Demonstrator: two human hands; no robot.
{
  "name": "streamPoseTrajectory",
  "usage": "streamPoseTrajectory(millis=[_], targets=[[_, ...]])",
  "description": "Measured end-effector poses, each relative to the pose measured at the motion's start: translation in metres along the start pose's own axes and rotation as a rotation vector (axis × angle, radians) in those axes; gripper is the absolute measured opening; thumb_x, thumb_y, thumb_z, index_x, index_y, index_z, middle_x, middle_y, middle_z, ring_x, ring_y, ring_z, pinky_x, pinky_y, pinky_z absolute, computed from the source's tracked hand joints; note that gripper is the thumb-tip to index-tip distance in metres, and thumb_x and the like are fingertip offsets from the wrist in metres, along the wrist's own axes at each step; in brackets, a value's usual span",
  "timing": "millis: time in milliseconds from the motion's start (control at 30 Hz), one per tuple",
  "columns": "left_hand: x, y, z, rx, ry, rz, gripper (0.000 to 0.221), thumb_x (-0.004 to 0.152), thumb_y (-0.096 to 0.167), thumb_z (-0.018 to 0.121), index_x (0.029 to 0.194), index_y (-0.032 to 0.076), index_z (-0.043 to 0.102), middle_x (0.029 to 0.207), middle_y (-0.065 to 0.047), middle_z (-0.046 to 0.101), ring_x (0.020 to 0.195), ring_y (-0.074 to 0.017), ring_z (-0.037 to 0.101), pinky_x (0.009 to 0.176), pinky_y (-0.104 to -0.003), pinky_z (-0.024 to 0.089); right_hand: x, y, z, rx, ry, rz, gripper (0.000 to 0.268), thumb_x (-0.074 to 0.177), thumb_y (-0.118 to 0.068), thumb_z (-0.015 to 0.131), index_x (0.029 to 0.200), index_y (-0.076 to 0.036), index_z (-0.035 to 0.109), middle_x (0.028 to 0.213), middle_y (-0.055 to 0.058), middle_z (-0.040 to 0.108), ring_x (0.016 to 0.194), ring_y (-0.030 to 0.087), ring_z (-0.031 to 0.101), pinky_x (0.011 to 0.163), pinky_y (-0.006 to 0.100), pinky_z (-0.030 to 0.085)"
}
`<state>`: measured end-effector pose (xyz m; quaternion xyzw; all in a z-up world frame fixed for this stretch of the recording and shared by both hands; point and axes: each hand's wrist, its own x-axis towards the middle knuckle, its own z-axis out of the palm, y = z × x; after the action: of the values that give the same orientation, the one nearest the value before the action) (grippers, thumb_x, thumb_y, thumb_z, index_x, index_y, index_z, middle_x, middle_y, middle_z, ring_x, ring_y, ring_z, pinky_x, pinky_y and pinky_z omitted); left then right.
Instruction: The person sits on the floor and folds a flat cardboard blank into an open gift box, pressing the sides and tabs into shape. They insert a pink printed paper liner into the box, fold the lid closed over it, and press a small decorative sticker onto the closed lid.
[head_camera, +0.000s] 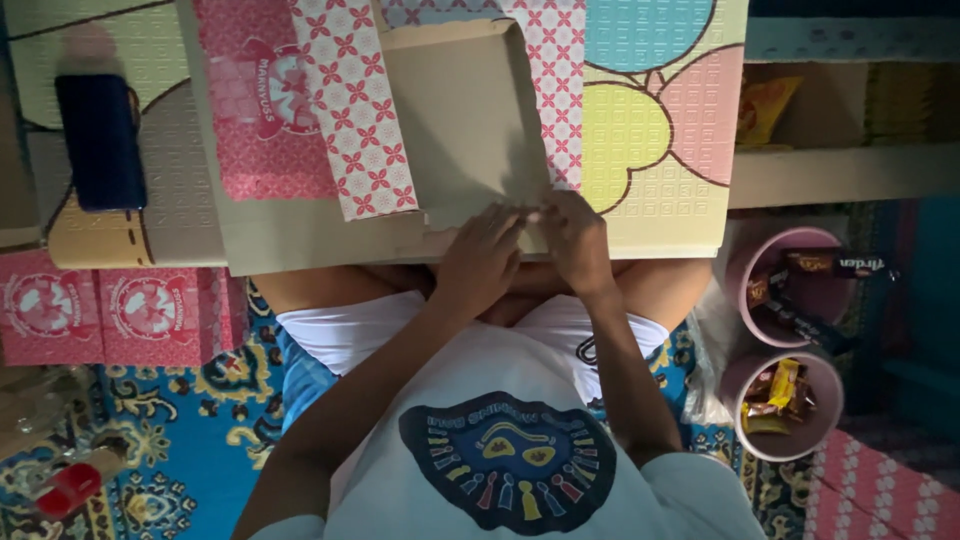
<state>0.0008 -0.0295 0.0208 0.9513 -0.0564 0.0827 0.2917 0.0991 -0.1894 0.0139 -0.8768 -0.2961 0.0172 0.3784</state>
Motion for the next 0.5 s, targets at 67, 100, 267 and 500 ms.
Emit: streamPoseTrajectory(millis=[67,100,267,500], targets=[[0.007,0.006,-0.014,-0.046,-0.016,-0.055,0.032,0.1,0.014,0.06,0.129,0.001,0.062,0.127,-0.017,0.062,0.12,-0.0426,0.062,0.096,-0.055,0.054,0.0,-0.013,0.002,0.105,0.018,0.02,0.037,0.094,-0.009,0.075,0.129,0.001,0.065,0.101,0.022,0.07,0.095,0.045,0.07,0.074,0.05,0.059],[0.007,0.002,-0.006,-0.045,-0.015,-0.055,0.032,0.1,0.014,0.06,0.129,0.001,0.062,0.127,-0.017,0.062,0.12,-0.0426,0.062,0.096,-0.055,0.054,0.0,-0.018,0.005,0.105,0.018,0.019,0.037,0.094,-0.009,0.075,0.129,0.001,0.065,0.101,0.022,0.07,0.095,0.045,0.07,0.074,0.05,0.059],[0.014,-0.013,0.01,-0.103,0.095,-0.254,0.025,0.103,0.024,0.062,0.124,0.011,0.061,0.107,-0.007,0.07,0.1,-0.0272,0.074,0.081,-0.041,0.059,0.002,-0.032,0.006,-0.11,0.102,-0.103,0.045,0.092,-0.003,0.07,0.136,-0.004,0.059,0.099,0.013,0.067,0.089,0.037,0.071,0.073,0.047,0.06],[0.043,-0.014,-0.001,0.074,0.135,-0.076,0.022,0.104,0.025,0.062,0.124,0.019,0.068,0.099,-0.006,0.071,0.089,-0.0268,0.075,0.079,-0.043,0.058,0.0,-0.026,0.008,-0.173,0.126,-0.194,0.048,0.09,0.004,0.069,0.137,-0.001,0.059,0.111,0.014,0.068,0.093,0.032,0.069,0.077,0.042,0.061]])
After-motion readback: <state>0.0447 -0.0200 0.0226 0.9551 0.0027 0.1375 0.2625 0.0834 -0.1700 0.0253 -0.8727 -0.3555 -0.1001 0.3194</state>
